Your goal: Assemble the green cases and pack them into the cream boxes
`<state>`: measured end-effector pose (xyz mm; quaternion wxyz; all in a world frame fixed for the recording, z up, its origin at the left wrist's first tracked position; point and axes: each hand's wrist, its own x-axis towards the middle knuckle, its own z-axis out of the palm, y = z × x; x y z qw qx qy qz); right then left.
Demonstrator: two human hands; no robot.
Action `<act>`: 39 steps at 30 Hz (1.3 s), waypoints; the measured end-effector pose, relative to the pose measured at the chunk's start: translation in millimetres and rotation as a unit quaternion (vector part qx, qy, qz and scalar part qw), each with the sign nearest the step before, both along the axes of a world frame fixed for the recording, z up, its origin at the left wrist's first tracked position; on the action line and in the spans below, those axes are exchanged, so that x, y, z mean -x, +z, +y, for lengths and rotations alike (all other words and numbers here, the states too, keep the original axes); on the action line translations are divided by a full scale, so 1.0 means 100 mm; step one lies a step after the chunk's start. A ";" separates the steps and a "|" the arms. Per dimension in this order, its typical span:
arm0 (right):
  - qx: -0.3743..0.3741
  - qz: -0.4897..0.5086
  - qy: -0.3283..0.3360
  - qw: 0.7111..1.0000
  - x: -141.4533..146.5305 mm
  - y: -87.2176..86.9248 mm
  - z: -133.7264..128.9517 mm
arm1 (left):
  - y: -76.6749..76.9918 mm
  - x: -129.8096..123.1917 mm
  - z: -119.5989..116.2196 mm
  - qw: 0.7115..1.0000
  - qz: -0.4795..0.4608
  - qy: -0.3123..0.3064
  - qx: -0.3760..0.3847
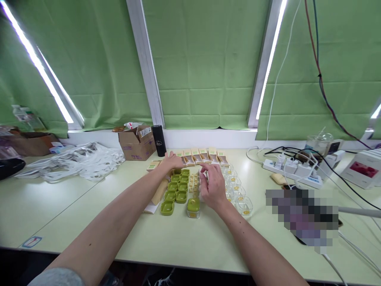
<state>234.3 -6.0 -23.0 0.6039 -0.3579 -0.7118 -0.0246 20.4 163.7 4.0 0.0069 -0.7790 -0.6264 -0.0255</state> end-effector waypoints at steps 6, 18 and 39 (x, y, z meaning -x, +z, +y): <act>0.003 0.002 0.004 1.000 -0.01 -0.01 0.01 | 0.13 0.05 -0.12 0.998 0.043 0.034 -0.037; 0.180 0.176 0.074 0.965 0.12 0.10 0.12 | 0.38 -0.06 -1.29 0.921 -0.062 -0.071 -0.378; 0.113 0.117 0.201 0.966 0.00 0.14 0.11 | 0.15 -0.16 -1.59 0.856 -0.383 -0.239 -0.252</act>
